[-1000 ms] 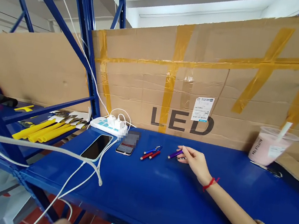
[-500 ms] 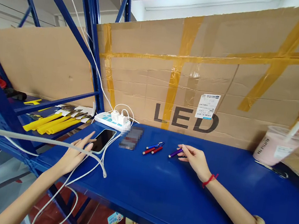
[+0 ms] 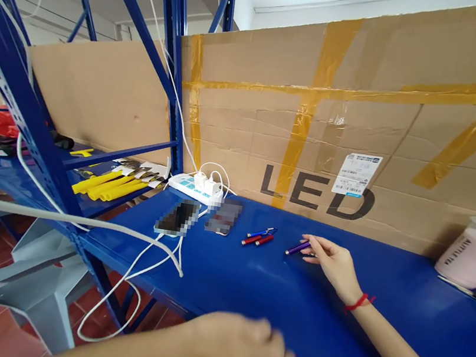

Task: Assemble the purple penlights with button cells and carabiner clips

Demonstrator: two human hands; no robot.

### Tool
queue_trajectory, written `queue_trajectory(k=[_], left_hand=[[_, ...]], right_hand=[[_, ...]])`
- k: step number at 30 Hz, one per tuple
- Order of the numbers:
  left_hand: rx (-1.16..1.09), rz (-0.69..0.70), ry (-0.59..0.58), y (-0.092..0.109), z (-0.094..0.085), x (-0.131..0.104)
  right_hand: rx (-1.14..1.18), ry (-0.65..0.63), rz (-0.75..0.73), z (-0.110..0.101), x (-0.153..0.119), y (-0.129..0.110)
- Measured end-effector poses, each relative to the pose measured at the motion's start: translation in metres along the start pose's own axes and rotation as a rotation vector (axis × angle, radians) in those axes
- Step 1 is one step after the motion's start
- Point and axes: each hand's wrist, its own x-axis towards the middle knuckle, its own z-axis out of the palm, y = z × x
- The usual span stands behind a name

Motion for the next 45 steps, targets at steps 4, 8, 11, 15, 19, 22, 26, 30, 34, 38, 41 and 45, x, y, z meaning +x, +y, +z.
queue_trajectory(k=[4, 8, 11, 15, 19, 22, 26, 30, 34, 38, 41, 45], left_hand=[[-0.11, -0.05, 0.118, -0.016, 0.01, 0.065], [-0.208, -0.298, 0.129, -0.053, 0.033, 0.104], [-0.252, -0.346, 0.064, -0.071, 0.048, 0.109], [-0.281, -0.293, -0.004, -0.075, 0.051, 0.103], [-0.342, -0.254, 0.036, -0.072, 0.051, 0.102], [-0.374, -0.226, 0.077, -0.071, 0.057, 0.102], [-0.424, -0.249, 0.096, -0.075, 0.064, 0.101], [-0.521, -0.238, 0.09, -0.079, 0.064, 0.101], [-0.489, -0.221, 0.069, -0.078, 0.061, 0.1], [-0.412, -0.27, 0.05, -0.077, 0.063, 0.1], [-0.393, -0.32, 0.053, -0.079, 0.066, 0.101], [-0.402, -0.343, 0.067, -0.083, 0.07, 0.102]], right_hand=[[0.004, 0.017, -0.029, -0.005, 0.001, -0.003], [0.013, 0.024, -0.041, -0.006, 0.002, -0.007], [0.023, 0.011, -0.032, -0.005, 0.001, -0.01], [0.038, -0.032, -0.018, -0.001, -0.003, -0.014], [0.063, -0.059, 0.034, 0.006, -0.008, -0.017], [0.069, -0.086, 0.063, 0.008, -0.01, -0.016], [0.048, -0.163, 0.086, 0.005, -0.009, -0.013], [0.003, -0.192, 0.092, 0.0, -0.007, -0.013], [-0.05, -0.169, 0.081, -0.003, -0.007, -0.014], [-0.129, -0.195, 0.042, -0.002, -0.008, -0.012], [-0.194, -0.216, -0.03, 0.001, -0.01, -0.01], [-0.229, -0.219, -0.083, 0.002, -0.011, -0.006]])
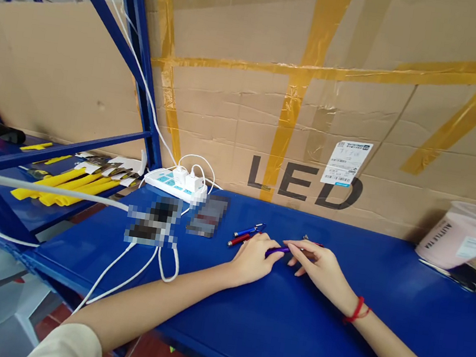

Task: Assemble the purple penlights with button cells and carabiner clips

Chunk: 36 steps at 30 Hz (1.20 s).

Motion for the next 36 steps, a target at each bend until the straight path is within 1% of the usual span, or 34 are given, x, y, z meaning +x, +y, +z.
queue_trajectory(k=[4, 8, 13, 15, 18, 20, 24, 31, 36], left_hand=[[-0.032, 0.005, 0.013, -0.003, 0.002, 0.001], [-0.086, 0.008, 0.049, -0.002, 0.005, 0.001], [-0.166, -0.038, 0.188, 0.006, 0.001, 0.001], [-0.292, -0.074, 0.265, 0.009, -0.004, 0.002], [-0.629, -0.137, 0.351, 0.012, -0.01, 0.003], [-0.76, -0.179, 0.352, 0.012, -0.012, 0.005], [-0.917, -0.294, 0.323, 0.006, -0.008, 0.008], [-1.2, -0.51, 0.235, 0.002, -0.006, 0.015], [-1.333, -0.585, 0.226, 0.003, -0.011, 0.018]], right_hand=[[-0.004, -0.011, 0.006, 0.001, -0.001, 0.003], [-0.045, 0.005, -0.017, -0.001, -0.002, -0.001], [-0.155, 0.109, -0.117, -0.006, -0.002, -0.002], [-0.199, 0.147, -0.14, -0.008, -0.001, 0.0], [-0.283, 0.154, -0.19, -0.009, 0.0, 0.003], [-0.329, 0.139, -0.224, -0.009, 0.0, 0.004], [-0.371, 0.133, -0.265, -0.006, 0.0, 0.001], [-0.394, 0.117, -0.286, -0.005, 0.001, 0.004], [-0.438, 0.123, -0.318, -0.006, 0.003, 0.007]])
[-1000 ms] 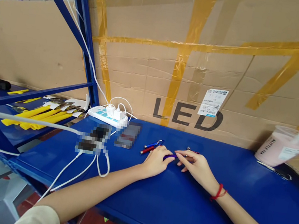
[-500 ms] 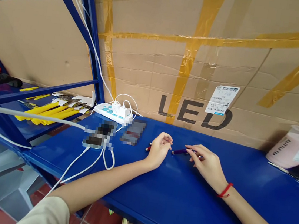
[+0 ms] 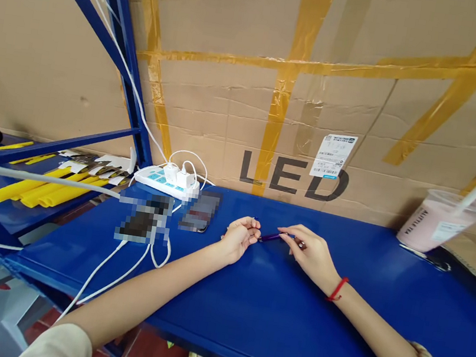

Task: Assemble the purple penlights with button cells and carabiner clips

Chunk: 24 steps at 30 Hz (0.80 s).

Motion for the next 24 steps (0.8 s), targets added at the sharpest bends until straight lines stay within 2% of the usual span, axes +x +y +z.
queue_trajectory(k=[11, 19, 24], left_hand=[[-0.111, -0.126, -0.077, 0.006, 0.005, -0.008], [-0.164, -0.152, -0.031, 0.008, 0.005, -0.006], [-0.206, -0.199, -0.111, 0.012, 0.007, -0.012]], right_hand=[[-0.045, -0.015, -0.068, -0.003, -0.001, -0.002], [-0.086, -0.02, -0.127, -0.003, -0.001, -0.006], [-0.117, -0.025, -0.159, -0.004, -0.002, -0.008]])
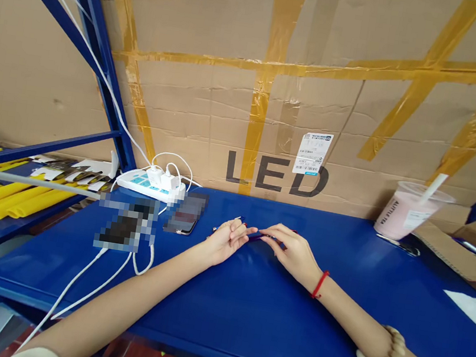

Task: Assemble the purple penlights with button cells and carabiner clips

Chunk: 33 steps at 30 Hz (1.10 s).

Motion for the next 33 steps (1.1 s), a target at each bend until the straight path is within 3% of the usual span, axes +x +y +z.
queue_trajectory(k=[24, 33], left_hand=[[-0.011, -0.043, -0.005, 0.0026, -0.0018, -0.0016], [0.059, -0.004, 0.006, 0.0032, -0.0013, -0.0008]], right_hand=[[-0.163, 0.009, -0.151, -0.0056, -0.003, -0.0042], [-0.21, 0.07, -0.201, -0.0063, -0.0038, -0.005]])
